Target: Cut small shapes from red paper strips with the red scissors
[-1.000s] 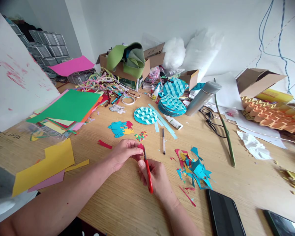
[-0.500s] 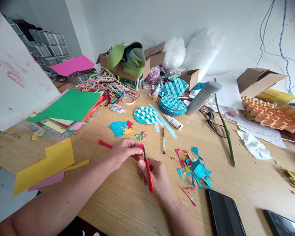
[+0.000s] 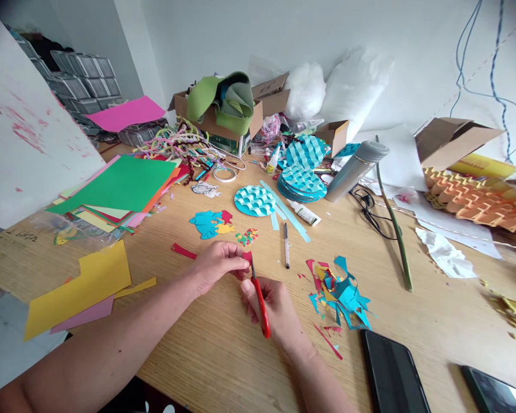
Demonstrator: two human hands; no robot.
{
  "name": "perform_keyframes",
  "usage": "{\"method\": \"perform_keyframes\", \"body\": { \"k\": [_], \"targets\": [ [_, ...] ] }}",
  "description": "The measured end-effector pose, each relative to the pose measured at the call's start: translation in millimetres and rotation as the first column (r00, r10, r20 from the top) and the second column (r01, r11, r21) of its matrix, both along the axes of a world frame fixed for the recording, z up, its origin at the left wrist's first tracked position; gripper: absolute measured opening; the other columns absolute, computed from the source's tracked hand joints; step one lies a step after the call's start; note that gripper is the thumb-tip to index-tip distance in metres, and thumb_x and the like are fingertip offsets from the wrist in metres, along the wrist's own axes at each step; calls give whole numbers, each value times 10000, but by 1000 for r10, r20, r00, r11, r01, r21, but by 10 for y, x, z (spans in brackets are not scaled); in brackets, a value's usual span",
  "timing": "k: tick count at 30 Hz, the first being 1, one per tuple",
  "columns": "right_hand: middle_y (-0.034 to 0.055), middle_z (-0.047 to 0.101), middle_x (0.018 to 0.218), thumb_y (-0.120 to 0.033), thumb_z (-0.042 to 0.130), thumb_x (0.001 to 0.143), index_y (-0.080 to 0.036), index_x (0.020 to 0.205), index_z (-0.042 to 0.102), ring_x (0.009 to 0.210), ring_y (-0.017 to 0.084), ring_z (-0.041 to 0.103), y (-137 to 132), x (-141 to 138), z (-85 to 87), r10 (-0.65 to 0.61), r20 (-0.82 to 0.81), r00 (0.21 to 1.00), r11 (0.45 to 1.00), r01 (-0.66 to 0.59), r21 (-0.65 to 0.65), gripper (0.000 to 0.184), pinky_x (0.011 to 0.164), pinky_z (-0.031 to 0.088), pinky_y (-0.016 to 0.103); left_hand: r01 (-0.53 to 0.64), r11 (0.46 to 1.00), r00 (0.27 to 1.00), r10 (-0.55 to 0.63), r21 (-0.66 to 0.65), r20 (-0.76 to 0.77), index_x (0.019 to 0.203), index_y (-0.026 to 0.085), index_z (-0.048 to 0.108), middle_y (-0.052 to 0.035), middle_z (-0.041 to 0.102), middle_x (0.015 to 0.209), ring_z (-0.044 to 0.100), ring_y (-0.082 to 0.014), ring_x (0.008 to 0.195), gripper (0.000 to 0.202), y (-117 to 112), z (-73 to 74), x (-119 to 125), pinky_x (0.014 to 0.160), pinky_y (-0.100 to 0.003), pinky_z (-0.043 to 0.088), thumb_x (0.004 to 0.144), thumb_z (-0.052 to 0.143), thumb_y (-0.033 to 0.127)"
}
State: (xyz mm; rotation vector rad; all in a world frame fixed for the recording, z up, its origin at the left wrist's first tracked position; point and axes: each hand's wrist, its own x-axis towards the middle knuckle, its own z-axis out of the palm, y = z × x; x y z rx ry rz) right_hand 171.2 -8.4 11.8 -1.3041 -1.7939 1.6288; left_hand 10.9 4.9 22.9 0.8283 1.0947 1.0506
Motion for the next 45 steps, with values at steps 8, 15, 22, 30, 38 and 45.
{"method": "perform_keyframes", "body": {
  "k": [8,15,22,30,38,45],
  "targets": [
    [-21,498,454,-597,562,800,-160,608,519,378,83,438,1,13,-14,14,8,1000,1000,-14,5,479,376,292,187,16,1000,1000,-16,-12,-5,602,106,613,-23,619,575,548,-88,508,120,18,-20,-17,565,-241,476,567,659,212],
    [-27,489,433,-575,549,822,-166,593,507,362,79,426,3,27,-55,16,31,999,999,-17,29,470,369,280,184,10,1000,999,-9,-13,30,618,113,605,-19,617,580,547,-91,500,146,20,-38,-21,564,-252,481,557,661,233],
    [-27,489,447,-597,564,796,-163,606,516,367,84,443,2,3,-28,12,23,1000,1000,-12,1,476,367,295,186,4,1000,999,-3,-16,38,596,119,586,-15,608,560,544,-89,490,129,30,-40,-19,550,-244,478,551,653,219],
    [-25,480,453,-649,556,770,-160,613,525,376,95,448,-8,-3,4,9,17,1000,1000,-9,-16,514,376,308,197,17,1000,1000,-17,-19,-7,605,116,592,-12,600,557,539,-84,486,116,28,-42,-23,541,-236,468,557,647,206],
    [-26,479,439,-660,549,771,-166,608,519,365,89,428,-10,-6,0,0,16,1000,1000,0,-19,521,368,289,196,34,998,999,-32,-47,35,606,119,589,-20,604,555,547,-103,496,123,26,-43,-26,555,-261,474,567,627,230],
    [-27,486,445,-623,567,783,-163,606,520,371,86,438,-7,-2,8,-6,2,1000,1000,6,-11,495,371,293,191,67,996,996,-63,-65,65,633,108,607,-25,615,583,556,-107,517,176,24,-37,-29,580,-271,475,548,666,251]
  ]
}}
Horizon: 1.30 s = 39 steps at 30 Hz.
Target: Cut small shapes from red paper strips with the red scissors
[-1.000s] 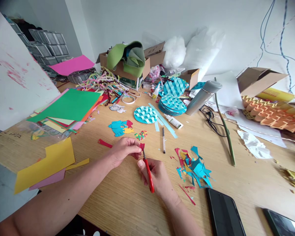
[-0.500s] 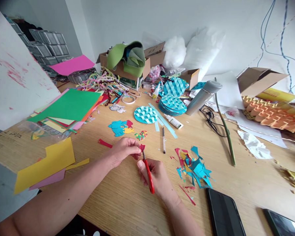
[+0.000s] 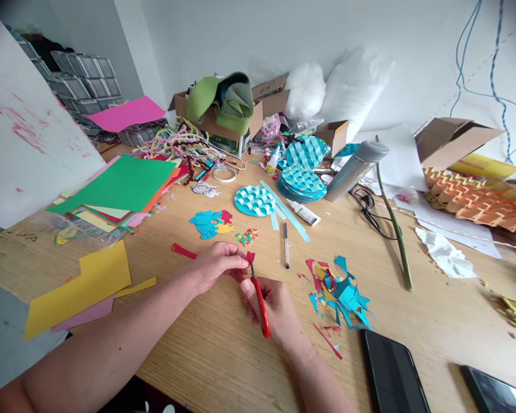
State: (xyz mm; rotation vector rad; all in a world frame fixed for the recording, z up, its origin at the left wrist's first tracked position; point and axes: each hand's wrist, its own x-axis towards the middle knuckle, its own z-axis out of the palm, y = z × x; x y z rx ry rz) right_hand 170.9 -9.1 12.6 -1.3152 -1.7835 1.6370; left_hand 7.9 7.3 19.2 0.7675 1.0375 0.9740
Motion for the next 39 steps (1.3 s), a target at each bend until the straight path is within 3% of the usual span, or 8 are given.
{"method": "perform_keyframes", "body": {
  "k": [14,30,39],
  "targets": [
    [-13,506,461,-649,549,777,-158,616,544,388,95,462,-2,3,5,11,12,1000,1000,-12,26,516,378,315,196,-11,999,999,13,44,-51,609,118,596,-19,619,581,557,-92,508,106,-14,24,6,576,-248,465,591,652,206],
    [-29,481,426,-640,572,769,-170,572,501,356,84,435,-5,7,-20,-4,11,1000,1000,4,3,514,362,293,188,-42,998,999,42,37,-2,604,123,586,-11,595,558,536,-95,495,148,-2,7,11,564,-262,466,564,663,243],
    [-24,498,443,-634,590,755,-169,595,517,361,87,446,3,-3,-22,-13,-6,1000,1000,13,-8,497,360,306,190,-1,1000,1000,1,30,18,620,119,606,-15,623,584,555,-93,517,159,-8,-5,11,583,-250,457,562,701,233]
  ]
}}
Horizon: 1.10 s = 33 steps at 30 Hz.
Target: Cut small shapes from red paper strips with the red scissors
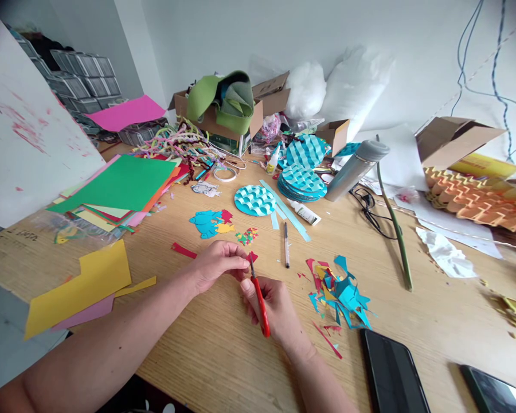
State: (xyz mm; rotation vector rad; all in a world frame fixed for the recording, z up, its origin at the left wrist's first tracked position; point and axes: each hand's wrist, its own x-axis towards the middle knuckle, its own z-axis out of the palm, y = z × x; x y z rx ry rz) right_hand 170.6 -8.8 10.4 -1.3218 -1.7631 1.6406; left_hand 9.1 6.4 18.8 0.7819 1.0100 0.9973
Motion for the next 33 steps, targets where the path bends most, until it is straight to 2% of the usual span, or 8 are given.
{"method": "perform_keyframes", "body": {
  "k": [7,12,17,25,33],
  "targets": [
    [-10,519,464,-673,543,761,-160,638,543,389,102,476,0,0,40,10,14,1000,1000,-10,10,527,382,336,202,19,1000,999,-18,6,-47,631,123,611,-19,631,586,564,-99,527,137,-5,13,-7,589,-249,455,575,688,221],
    [-16,514,457,-623,581,761,-164,606,522,371,90,457,13,4,38,14,47,999,1000,-15,3,489,365,305,188,29,1000,998,-28,7,-64,624,125,598,-10,616,563,556,-97,514,124,-4,32,-19,580,-246,450,574,673,210],
    [-24,497,437,-604,590,763,-166,584,511,361,90,453,16,14,22,19,63,998,1000,-20,21,479,366,303,187,34,999,998,-34,9,-57,626,118,598,-22,624,572,560,-98,520,126,1,29,-25,580,-246,457,573,664,211],
    [-23,504,441,-588,582,778,-168,605,519,364,91,455,13,22,6,18,60,998,1000,-19,18,459,366,296,187,-22,1000,1000,22,0,1,634,115,589,-15,614,577,560,-97,504,143,10,-12,-19,571,-258,472,577,678,214],
    [-23,503,452,-587,591,779,-162,611,525,375,92,466,16,30,5,46,24,999,999,-46,9,461,375,316,191,2,1000,1000,-1,15,-27,621,110,594,-10,605,558,551,-89,490,140,18,-23,-22,554,-239,457,566,668,215]
  ]
}}
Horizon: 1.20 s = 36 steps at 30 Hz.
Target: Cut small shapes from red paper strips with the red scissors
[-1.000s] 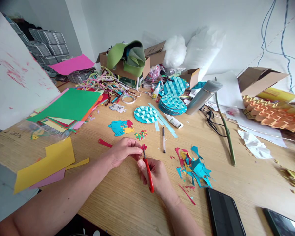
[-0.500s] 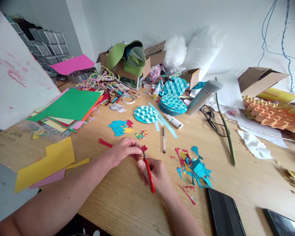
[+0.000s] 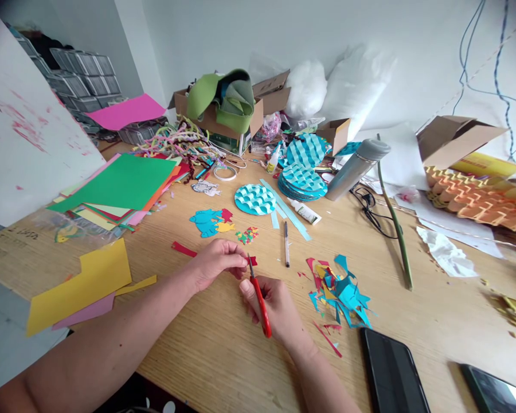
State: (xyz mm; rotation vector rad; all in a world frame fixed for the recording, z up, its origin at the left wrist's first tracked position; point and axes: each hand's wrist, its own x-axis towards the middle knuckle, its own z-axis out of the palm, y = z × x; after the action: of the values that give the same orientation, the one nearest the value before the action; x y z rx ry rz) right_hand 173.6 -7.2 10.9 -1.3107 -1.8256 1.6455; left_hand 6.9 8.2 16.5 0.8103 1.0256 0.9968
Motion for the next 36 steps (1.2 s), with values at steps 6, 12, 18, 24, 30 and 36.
{"method": "perform_keyframes", "body": {
  "k": [6,12,18,24,30,36],
  "targets": [
    [-21,506,464,-600,598,765,-159,612,524,382,88,466,-12,-3,26,0,-17,1000,1000,0,-29,472,373,322,189,7,1000,1000,-7,-15,-10,618,116,584,-2,598,553,551,-85,491,121,5,0,-3,560,-234,456,563,657,195],
    [-22,506,467,-595,603,758,-173,596,483,386,83,462,-7,-8,32,-6,-26,1000,999,5,-40,468,379,326,186,8,1000,1000,-8,-18,-20,628,117,585,-4,600,556,554,-88,496,124,4,-6,-8,567,-237,459,566,658,197],
    [-29,495,456,-595,602,759,-163,605,509,374,82,455,-6,-17,35,-13,-22,1000,999,12,-42,468,375,319,187,7,1000,1000,-8,-21,-28,628,117,584,-4,595,554,550,-90,493,127,2,1,-9,565,-241,458,561,656,197],
    [-24,500,453,-607,593,759,-157,601,518,371,82,450,-14,-13,53,-20,-21,1000,999,19,-28,483,369,306,185,48,999,999,-48,-22,-14,664,120,584,-29,623,591,567,-111,539,165,-9,-10,-2,604,-270,467,577,665,233],
    [-22,502,436,-612,585,763,-158,597,525,362,86,445,-13,-21,49,-28,3,1000,1000,28,-9,488,365,303,189,36,999,999,-36,-17,15,666,116,582,-24,619,593,556,-100,526,184,-9,-12,-2,599,-262,458,577,683,242],
    [-18,503,439,-618,585,760,-163,600,530,363,93,456,-16,-21,52,-34,7,999,999,34,-14,485,362,308,197,26,1000,999,-26,0,22,666,117,589,-22,624,607,559,-98,522,175,-3,-27,-4,595,-259,458,588,684,242]
  ]
}}
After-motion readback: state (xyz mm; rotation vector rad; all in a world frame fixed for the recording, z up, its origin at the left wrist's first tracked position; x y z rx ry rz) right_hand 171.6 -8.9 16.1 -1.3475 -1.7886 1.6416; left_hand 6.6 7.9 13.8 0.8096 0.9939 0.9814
